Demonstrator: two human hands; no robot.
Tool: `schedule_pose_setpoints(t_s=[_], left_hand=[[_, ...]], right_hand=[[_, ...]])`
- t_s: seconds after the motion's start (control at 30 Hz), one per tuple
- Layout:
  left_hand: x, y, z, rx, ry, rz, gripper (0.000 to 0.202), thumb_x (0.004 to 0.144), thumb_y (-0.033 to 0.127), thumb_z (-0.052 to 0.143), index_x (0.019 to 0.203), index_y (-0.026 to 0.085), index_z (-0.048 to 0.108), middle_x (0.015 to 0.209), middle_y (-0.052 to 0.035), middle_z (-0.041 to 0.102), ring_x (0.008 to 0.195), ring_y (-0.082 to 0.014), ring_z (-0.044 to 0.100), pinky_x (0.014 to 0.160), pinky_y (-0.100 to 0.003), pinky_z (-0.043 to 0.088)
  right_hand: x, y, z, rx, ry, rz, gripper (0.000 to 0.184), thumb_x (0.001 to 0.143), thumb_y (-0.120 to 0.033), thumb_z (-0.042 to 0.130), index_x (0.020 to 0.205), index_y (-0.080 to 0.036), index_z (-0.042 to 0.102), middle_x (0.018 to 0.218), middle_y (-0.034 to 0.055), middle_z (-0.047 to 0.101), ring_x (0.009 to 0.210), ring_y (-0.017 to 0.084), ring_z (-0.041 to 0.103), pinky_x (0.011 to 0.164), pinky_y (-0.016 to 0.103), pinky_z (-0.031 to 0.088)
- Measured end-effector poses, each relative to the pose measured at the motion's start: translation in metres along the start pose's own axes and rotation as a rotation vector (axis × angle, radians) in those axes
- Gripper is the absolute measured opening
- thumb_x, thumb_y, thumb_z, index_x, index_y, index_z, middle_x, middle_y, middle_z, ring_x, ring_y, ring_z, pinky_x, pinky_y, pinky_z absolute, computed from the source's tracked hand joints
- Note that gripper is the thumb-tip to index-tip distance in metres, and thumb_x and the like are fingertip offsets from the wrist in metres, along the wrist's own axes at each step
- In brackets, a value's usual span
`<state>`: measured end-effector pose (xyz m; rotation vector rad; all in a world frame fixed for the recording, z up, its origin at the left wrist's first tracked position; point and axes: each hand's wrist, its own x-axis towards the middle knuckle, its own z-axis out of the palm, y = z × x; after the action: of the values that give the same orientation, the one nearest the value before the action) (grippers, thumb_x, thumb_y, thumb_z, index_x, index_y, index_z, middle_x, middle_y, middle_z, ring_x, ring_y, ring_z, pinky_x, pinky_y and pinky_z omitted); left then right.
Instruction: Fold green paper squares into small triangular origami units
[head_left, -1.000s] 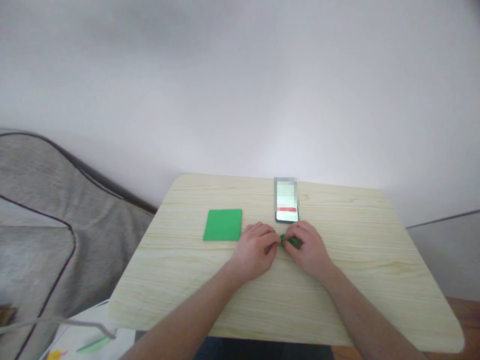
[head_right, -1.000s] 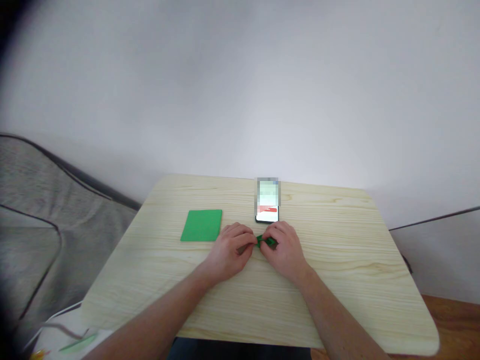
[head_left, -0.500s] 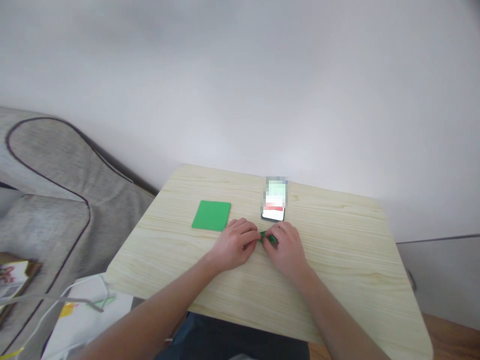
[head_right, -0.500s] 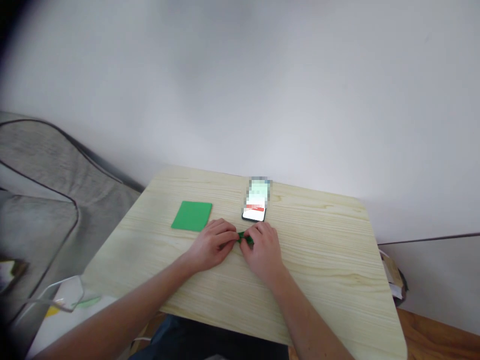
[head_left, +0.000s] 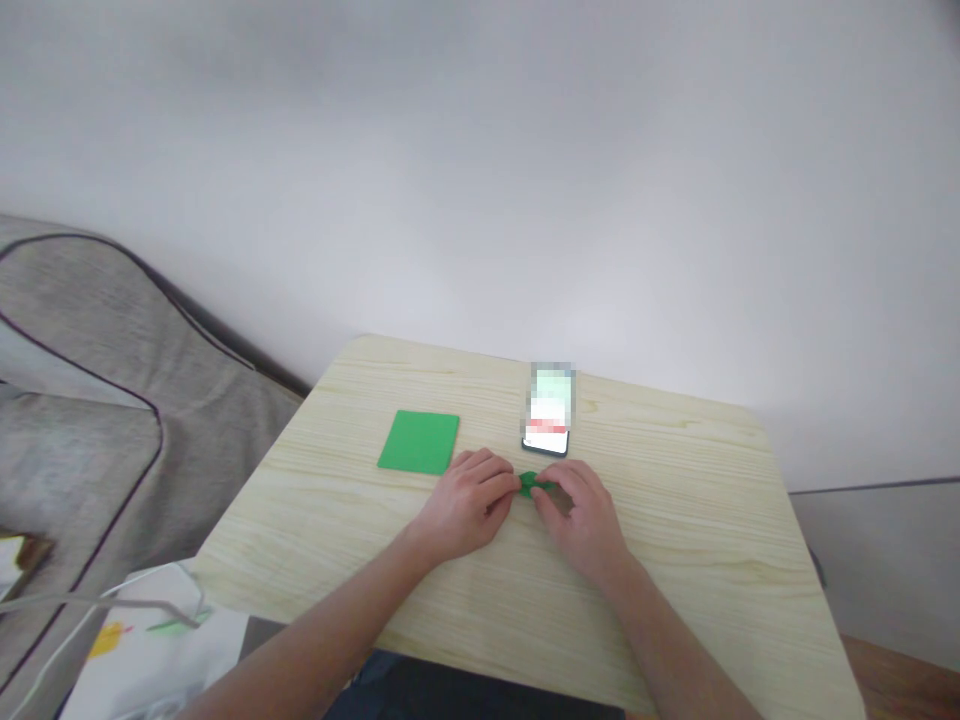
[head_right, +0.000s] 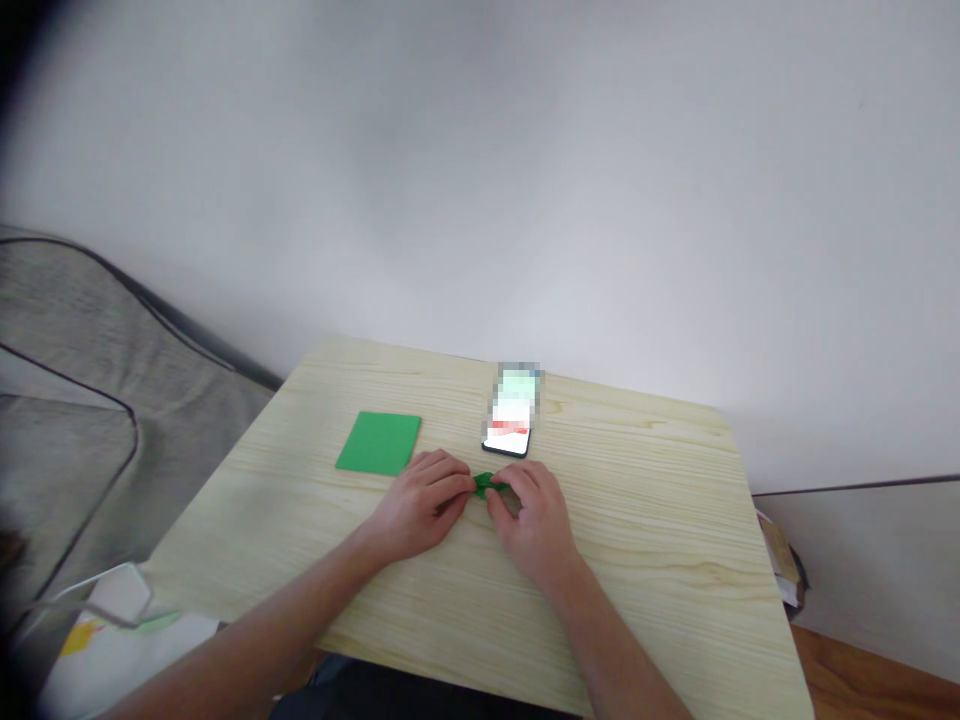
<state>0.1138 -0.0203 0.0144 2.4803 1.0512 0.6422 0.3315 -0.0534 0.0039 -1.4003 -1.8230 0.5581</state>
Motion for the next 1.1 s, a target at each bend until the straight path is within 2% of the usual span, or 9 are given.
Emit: schedule_pose_setpoints(t_s=[0.17, 0.4, 0.6, 0.73, 0.9, 0.97, 1.1], left_hand=[[0.001, -0.001, 0.003, -0.001, 0.028, -0.006, 0.017, 0.098, 0.017, 0.054, 0.102, 0.022, 0.07, 0.101, -0.006, 0.071, 0.1, -0.0223, 0.059, 0.088, -0.04, 0.045], [0.0, -0.003, 0.005, -0.014, 0.031, -0.006, 0.017, 0.099, 0.02, 0.054, 0.103, 0.024, 0.07, 0.102, -0.0055, 0.071, 0.101, -0.0229, 0.059, 0.088, -0.041, 0.045], [-0.002, -0.003, 0.003, -0.093, 0.028, -0.008, 0.029, 0.098, 0.016, 0.051, 0.122, 0.026, 0.065, 0.109, -0.0057, 0.07, 0.105, -0.0243, 0.06, 0.09, -0.043, 0.046], [-0.001, 0.0, 0.002, -0.12, 0.035, -0.065, 0.04, 0.095, 0.017, 0.054, 0.134, 0.025, 0.056, 0.115, -0.0073, 0.069, 0.11, -0.0268, 0.06, 0.094, -0.046, 0.047], [-0.001, -0.001, 0.005, -0.133, 0.056, -0.095, 0.038, 0.095, 0.017, 0.055, 0.132, 0.023, 0.055, 0.117, -0.0083, 0.068, 0.112, -0.0274, 0.06, 0.097, -0.047, 0.047], [-0.001, -0.002, 0.005, -0.123, 0.051, -0.085, 0.032, 0.095, 0.018, 0.054, 0.127, 0.023, 0.057, 0.116, -0.0079, 0.068, 0.111, -0.0271, 0.06, 0.096, -0.046, 0.047], [0.0, -0.004, 0.006, -0.109, 0.046, -0.075, 0.025, 0.095, 0.018, 0.055, 0.119, 0.024, 0.06, 0.111, -0.0072, 0.068, 0.107, -0.0261, 0.061, 0.094, -0.045, 0.047]], right_hand=[[-0.005, 0.001, -0.011, 0.004, 0.01, 0.035, 0.016, 0.092, -0.018, 0.065, 0.104, -0.026, 0.071, 0.103, 0.0061, 0.071, 0.098, 0.023, 0.067, 0.09, 0.04, 0.056], [-0.003, -0.007, -0.011, -0.061, 0.017, 0.098, 0.009, 0.092, -0.02, 0.065, 0.097, -0.025, 0.071, 0.097, 0.0043, 0.073, 0.09, 0.021, 0.069, 0.083, 0.035, 0.057], [-0.002, -0.013, -0.018, -0.082, 0.022, 0.216, 0.011, 0.091, -0.023, 0.064, 0.096, -0.025, 0.074, 0.096, 0.0036, 0.075, 0.086, 0.02, 0.071, 0.074, 0.033, 0.058], [-0.007, -0.011, -0.029, -0.096, 0.027, 0.302, 0.013, 0.089, -0.028, 0.066, 0.094, -0.024, 0.076, 0.094, 0.0038, 0.077, 0.083, 0.022, 0.072, 0.075, 0.035, 0.06], [0.0, 0.012, -0.064, -0.087, 0.081, 0.443, 0.018, 0.086, -0.036, 0.069, 0.095, -0.023, 0.077, 0.092, 0.0054, 0.079, 0.082, 0.022, 0.075, 0.079, 0.035, 0.06], [0.011, 0.029, -0.085, -0.166, 0.149, 0.508, 0.019, 0.083, -0.037, 0.071, 0.093, -0.022, 0.078, 0.088, 0.0058, 0.08, 0.079, 0.022, 0.074, 0.078, 0.035, 0.059], [0.041, 0.067, -0.125, -0.267, 0.196, 0.576, 0.017, 0.08, -0.033, 0.071, 0.09, -0.021, 0.079, 0.086, 0.0049, 0.08, 0.082, 0.023, 0.074, 0.081, 0.035, 0.057]])
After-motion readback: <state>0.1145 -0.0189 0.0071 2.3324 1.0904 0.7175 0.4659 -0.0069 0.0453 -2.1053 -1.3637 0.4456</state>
